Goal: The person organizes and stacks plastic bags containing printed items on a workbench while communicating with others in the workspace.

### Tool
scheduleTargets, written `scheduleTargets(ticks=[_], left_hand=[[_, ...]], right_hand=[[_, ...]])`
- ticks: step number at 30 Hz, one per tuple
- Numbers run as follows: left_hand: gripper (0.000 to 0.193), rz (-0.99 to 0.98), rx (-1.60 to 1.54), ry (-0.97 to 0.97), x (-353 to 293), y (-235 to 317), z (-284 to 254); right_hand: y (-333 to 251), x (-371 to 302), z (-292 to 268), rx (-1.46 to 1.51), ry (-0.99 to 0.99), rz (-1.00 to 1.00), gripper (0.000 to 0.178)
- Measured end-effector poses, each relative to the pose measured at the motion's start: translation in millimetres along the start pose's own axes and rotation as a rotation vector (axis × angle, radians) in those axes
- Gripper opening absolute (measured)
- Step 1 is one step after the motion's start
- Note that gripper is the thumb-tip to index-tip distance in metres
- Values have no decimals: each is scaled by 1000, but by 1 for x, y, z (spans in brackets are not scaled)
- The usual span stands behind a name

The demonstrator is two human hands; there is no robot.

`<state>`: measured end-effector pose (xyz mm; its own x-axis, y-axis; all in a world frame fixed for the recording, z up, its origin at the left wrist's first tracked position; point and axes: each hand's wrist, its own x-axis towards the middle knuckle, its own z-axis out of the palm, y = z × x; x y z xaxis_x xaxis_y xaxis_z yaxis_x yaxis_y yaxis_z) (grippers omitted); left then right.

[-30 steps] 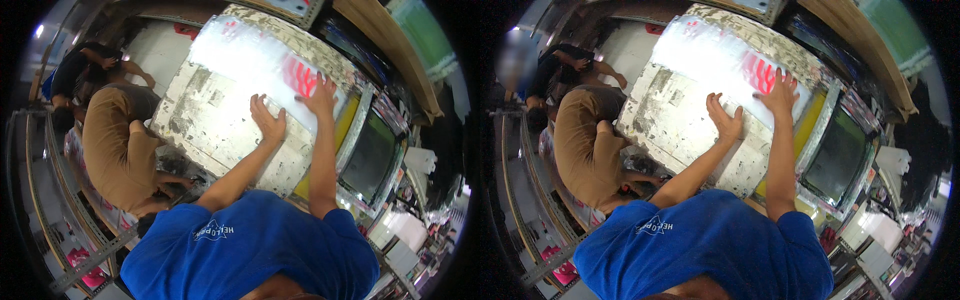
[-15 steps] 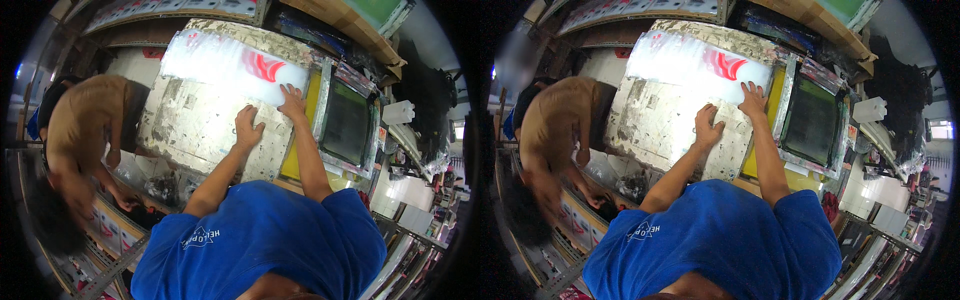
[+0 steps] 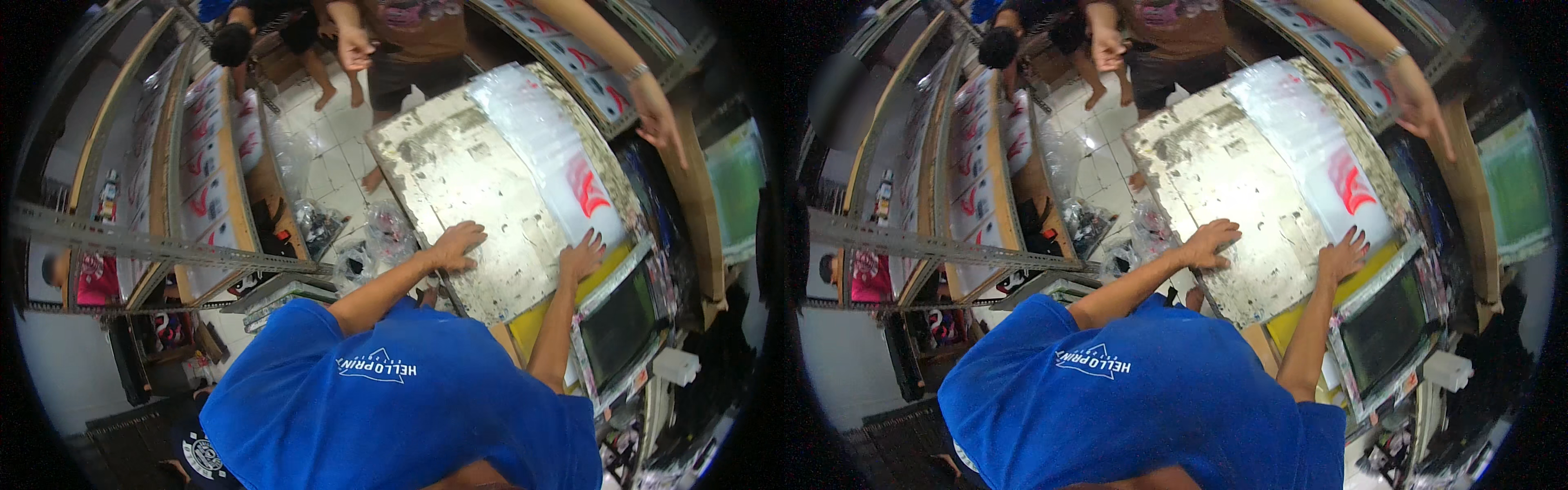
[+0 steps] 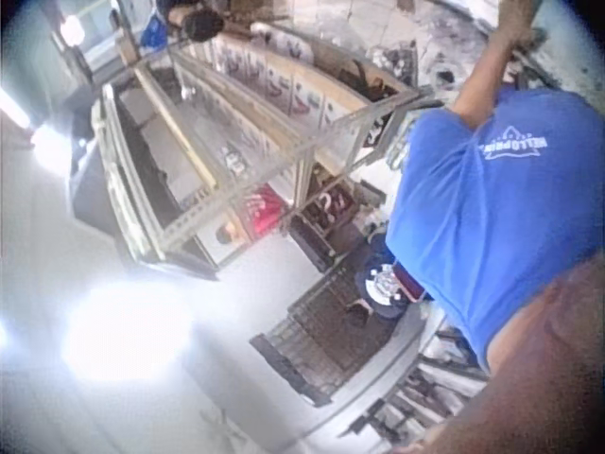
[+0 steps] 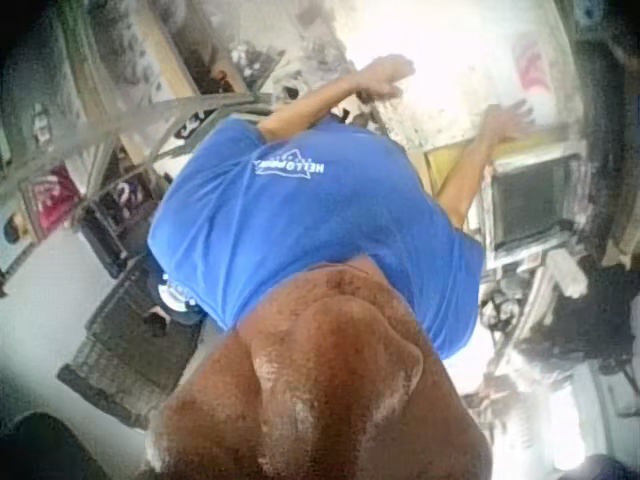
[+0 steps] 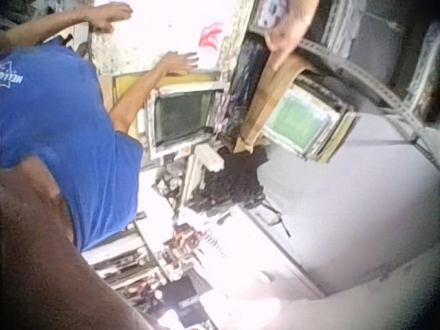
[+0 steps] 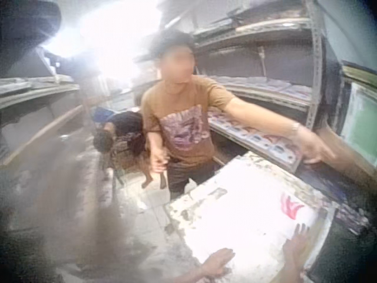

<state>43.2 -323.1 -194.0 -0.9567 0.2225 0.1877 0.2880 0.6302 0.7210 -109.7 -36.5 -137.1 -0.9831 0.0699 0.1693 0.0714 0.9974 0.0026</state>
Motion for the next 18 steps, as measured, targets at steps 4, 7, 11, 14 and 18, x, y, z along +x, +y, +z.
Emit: scheduleTargets(ticks=[4, 7, 11, 14, 18], left_hand=[[79, -93, -60, -2, -23, 15, 1], [89, -69, 27, 14, -32, 9, 14], [89, -107, 174, -34, -34, 21, 13], [84, -106, 202, 13, -32, 23, 17], [77, -43, 252, 80, -24, 32, 26]], right_hand=[[-12, -35, -5, 155, 112, -141, 77], [-24, -68, 31, 358, 140, -297, 74], [-50, -119, 7, 548, -20, -553, 61], [-35, -150, -20, 616, -57, -737, 60], [13, -185, -37, 741, -106, -760, 55]])
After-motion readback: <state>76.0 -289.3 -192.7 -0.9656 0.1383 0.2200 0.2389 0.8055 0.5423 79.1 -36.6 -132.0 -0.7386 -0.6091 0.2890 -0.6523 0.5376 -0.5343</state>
